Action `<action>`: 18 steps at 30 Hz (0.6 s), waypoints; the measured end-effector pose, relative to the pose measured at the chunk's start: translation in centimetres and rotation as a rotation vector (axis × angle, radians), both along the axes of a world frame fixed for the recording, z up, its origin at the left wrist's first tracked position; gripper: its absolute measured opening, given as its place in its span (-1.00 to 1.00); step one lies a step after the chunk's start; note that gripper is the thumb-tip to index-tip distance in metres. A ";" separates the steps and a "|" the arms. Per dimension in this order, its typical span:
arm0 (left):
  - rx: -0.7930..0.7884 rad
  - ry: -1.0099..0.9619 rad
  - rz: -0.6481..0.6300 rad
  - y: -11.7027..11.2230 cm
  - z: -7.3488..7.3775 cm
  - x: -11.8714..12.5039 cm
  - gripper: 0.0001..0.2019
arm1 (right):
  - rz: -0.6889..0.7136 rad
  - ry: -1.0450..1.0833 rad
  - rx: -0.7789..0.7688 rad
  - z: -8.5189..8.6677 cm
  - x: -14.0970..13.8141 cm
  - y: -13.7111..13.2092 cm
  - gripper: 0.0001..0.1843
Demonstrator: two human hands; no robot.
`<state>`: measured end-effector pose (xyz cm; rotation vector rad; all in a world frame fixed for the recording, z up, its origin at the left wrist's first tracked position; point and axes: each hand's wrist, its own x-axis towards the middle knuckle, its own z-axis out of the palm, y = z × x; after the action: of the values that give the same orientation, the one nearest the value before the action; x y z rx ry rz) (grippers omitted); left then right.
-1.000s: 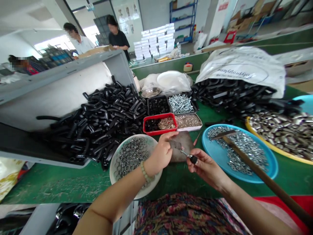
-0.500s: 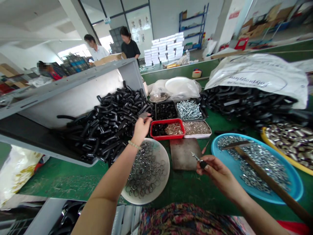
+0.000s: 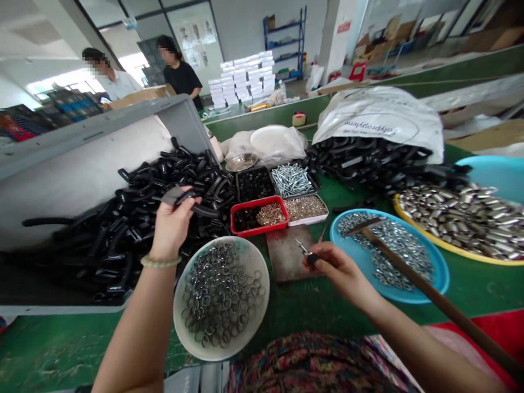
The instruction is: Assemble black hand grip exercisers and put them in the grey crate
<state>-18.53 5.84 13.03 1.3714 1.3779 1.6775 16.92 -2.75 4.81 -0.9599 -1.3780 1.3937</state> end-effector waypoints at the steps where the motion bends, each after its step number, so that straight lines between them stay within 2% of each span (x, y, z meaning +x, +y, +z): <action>1: -0.060 -0.165 -0.144 -1.6 -0.2 2.1 -0.55 | 0.028 -0.127 0.100 0.3 -0.2 0.2 -0.83; 2: -0.185 -0.264 -0.248 -3.2 -0.6 4.5 -0.50 | 0.053 -0.263 0.217 0.6 -0.4 0.2 -0.80; 4: -0.447 -0.390 -0.367 -6.0 -1.8 9.2 -0.52 | 0.086 -0.514 0.453 1.1 -0.6 0.2 -0.69; 5: -0.529 -0.445 -0.411 -7.1 -2.6 11.4 -0.54 | 0.097 -0.609 0.548 1.2 -0.7 0.1 -0.64; 8: -0.601 -0.523 -0.437 -8.6 -4.6 15.7 -0.61 | 0.088 -0.755 0.683 1.4 -0.5 -0.4 -0.56; 11: -0.611 -0.550 -0.475 -8.5 -5.5 17.4 -0.62 | 0.065 -0.712 0.646 1.0 -0.3 -1.0 -0.60; 13: -0.624 -0.566 -0.503 -8.2 -5.6 17.8 -0.61 | 0.024 -0.605 0.533 0.6 -0.2 -1.3 -0.67; 16: -0.619 -0.576 -0.463 -8.2 -5.6 18.1 -0.59 | -0.084 -0.436 0.340 -0.4 -0.2 -1.7 -0.77; 18: -0.620 -0.578 -0.438 -8.4 -5.7 18.3 -0.58 | -0.108 -0.410 0.312 -0.9 -0.4 -2.1 -0.78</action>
<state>-0.28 -2.51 7.33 0.6841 1.0279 1.0909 16.50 -4.86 3.93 -1.1278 -1.7544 0.8938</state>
